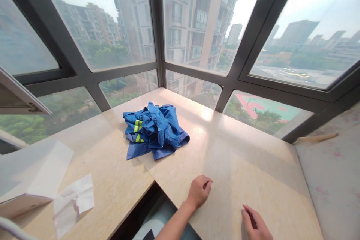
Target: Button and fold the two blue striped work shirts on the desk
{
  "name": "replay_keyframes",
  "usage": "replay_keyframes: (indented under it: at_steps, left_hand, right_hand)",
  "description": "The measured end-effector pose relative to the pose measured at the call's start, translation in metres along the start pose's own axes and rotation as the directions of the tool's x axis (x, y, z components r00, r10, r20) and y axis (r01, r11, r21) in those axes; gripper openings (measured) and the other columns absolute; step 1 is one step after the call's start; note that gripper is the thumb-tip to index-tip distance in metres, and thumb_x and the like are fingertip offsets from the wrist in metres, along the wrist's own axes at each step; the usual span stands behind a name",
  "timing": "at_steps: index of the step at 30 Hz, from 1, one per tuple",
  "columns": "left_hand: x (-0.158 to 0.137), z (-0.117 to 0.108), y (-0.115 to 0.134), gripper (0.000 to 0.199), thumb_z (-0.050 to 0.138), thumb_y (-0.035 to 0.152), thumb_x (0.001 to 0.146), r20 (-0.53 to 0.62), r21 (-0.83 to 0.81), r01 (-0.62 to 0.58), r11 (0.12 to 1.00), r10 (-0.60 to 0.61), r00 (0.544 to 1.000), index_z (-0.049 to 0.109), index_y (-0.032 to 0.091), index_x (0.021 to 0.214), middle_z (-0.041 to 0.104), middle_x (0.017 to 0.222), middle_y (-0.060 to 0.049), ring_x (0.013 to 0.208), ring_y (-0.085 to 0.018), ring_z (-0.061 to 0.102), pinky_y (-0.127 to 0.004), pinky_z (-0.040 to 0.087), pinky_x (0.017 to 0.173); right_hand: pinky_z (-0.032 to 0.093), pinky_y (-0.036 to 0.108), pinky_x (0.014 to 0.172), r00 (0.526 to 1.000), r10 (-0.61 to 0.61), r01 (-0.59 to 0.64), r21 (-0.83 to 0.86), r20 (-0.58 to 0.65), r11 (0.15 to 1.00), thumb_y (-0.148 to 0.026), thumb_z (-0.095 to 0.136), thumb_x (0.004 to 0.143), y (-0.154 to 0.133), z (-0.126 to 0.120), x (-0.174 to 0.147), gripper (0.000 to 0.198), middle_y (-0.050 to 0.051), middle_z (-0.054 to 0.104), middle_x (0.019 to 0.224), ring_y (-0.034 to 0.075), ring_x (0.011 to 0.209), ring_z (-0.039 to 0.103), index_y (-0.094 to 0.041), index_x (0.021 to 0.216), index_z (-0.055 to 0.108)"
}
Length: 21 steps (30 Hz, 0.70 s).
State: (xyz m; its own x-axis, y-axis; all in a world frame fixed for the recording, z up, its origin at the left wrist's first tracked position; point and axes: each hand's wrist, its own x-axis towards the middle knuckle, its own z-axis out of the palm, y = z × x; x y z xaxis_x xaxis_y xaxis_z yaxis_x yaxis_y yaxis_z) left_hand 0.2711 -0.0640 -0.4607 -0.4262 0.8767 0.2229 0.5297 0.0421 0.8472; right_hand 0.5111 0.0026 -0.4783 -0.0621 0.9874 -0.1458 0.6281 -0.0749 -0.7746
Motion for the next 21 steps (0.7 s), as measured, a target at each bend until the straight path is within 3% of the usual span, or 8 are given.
replay_keyframes:
  at_steps: [10,14,16,18,21]
  left_hand:
    - [0.003,-0.004,0.003,0.025,0.048,0.023,0.089,0.1,-0.003,0.056,0.998,-0.056,0.993,0.073,0.02,0.087,0.074,0.087,-0.007,0.083,-0.02,0.066,-0.033,0.051,0.081]
    - [0.009,-0.014,0.0,0.024,0.051,0.024,0.087,0.216,-0.073,0.113,0.991,-0.094,0.972,0.074,0.02,0.09,0.075,0.094,-0.006,0.089,-0.02,0.066,-0.033,0.051,0.086]
    - [0.019,-0.026,-0.002,0.023,0.052,0.025,0.086,0.31,-0.155,0.185,0.971,-0.13,0.942,0.074,0.018,0.088,0.075,0.09,-0.005,0.085,-0.018,0.067,-0.032,0.052,0.083]
    - [0.034,-0.046,-0.003,0.025,0.052,0.027,0.085,0.332,-0.246,0.262,0.933,-0.173,0.927,0.074,0.015,0.083,0.074,0.079,-0.005,0.074,-0.017,0.067,-0.029,0.053,0.075]
    - [0.066,-0.095,0.0,0.028,0.053,0.033,0.086,0.112,-0.378,0.222,0.899,-0.193,0.975,0.073,0.013,0.086,0.072,0.074,-0.005,0.064,-0.015,0.065,-0.027,0.052,0.065]
  right_hand:
    - [0.055,0.038,0.077,0.996,-0.053,0.05,-0.04,-0.078,0.998,-0.06,0.058,0.069,-0.016,0.0,-0.011,0.047,0.009,0.075,0.105,0.03,0.089,0.069,-0.022,0.092,0.074]
    - [0.055,0.037,0.074,0.99,-0.069,0.066,-0.03,-0.121,0.997,-0.059,0.059,0.067,-0.019,0.001,-0.011,0.046,0.009,0.076,0.102,0.029,0.087,0.069,-0.022,0.089,0.074]
    - [0.055,0.037,0.073,0.989,-0.064,0.06,-0.035,-0.133,0.998,-0.059,0.059,0.066,-0.022,0.001,-0.013,0.046,0.009,0.076,0.1,0.029,0.085,0.069,-0.022,0.088,0.074]
    - [0.055,0.038,0.073,0.988,-0.054,0.048,-0.043,-0.147,0.998,-0.06,0.058,0.065,-0.026,0.001,-0.014,0.046,0.009,0.076,0.099,0.03,0.083,0.069,-0.022,0.087,0.074]
    - [0.055,0.04,0.076,0.986,-0.035,0.027,-0.053,-0.163,0.998,-0.06,0.057,0.064,-0.031,0.002,-0.016,0.048,0.01,0.076,0.099,0.031,0.084,0.069,-0.021,0.086,0.073]
